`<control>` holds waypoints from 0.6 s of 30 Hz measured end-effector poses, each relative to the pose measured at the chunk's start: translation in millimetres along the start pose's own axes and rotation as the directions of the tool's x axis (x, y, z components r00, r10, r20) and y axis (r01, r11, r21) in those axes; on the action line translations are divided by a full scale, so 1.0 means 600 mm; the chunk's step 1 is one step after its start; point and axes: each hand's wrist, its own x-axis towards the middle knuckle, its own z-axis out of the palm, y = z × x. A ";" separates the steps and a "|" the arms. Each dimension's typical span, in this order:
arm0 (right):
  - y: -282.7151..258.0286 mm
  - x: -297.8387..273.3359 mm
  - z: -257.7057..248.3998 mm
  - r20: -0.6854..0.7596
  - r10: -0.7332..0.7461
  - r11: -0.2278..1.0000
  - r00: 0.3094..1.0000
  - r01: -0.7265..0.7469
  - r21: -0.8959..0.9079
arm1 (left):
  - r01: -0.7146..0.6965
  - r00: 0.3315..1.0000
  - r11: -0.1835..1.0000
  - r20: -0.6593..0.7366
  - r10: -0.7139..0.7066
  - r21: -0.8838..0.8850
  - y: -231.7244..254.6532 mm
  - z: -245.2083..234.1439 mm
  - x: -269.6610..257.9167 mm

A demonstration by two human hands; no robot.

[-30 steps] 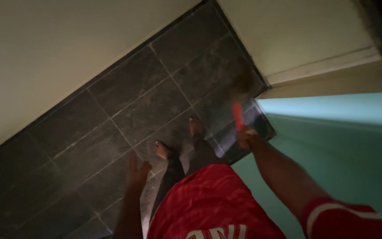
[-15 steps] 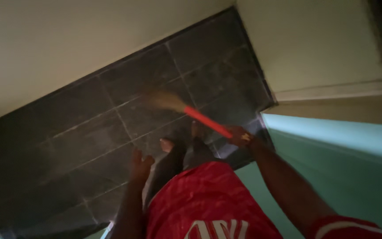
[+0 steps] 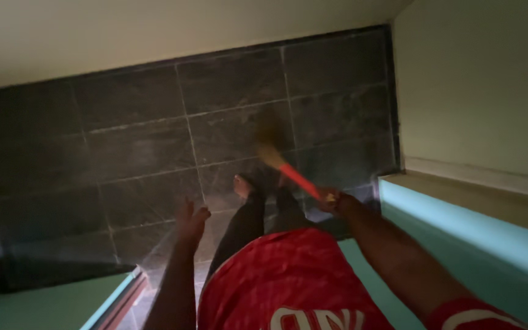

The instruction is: The person sweeps a dark tiled floor using a broom with an orange handle. They gather scattered debris into a pile and move it across the floor, working near a doorway and along the walls.

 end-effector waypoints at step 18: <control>0.093 -0.115 -0.184 -0.579 0.133 0.978 0.804 -0.200 -0.052 | 0.074 0.993 0.891 -0.051 -0.108 -0.448 -0.039 -0.062 0.023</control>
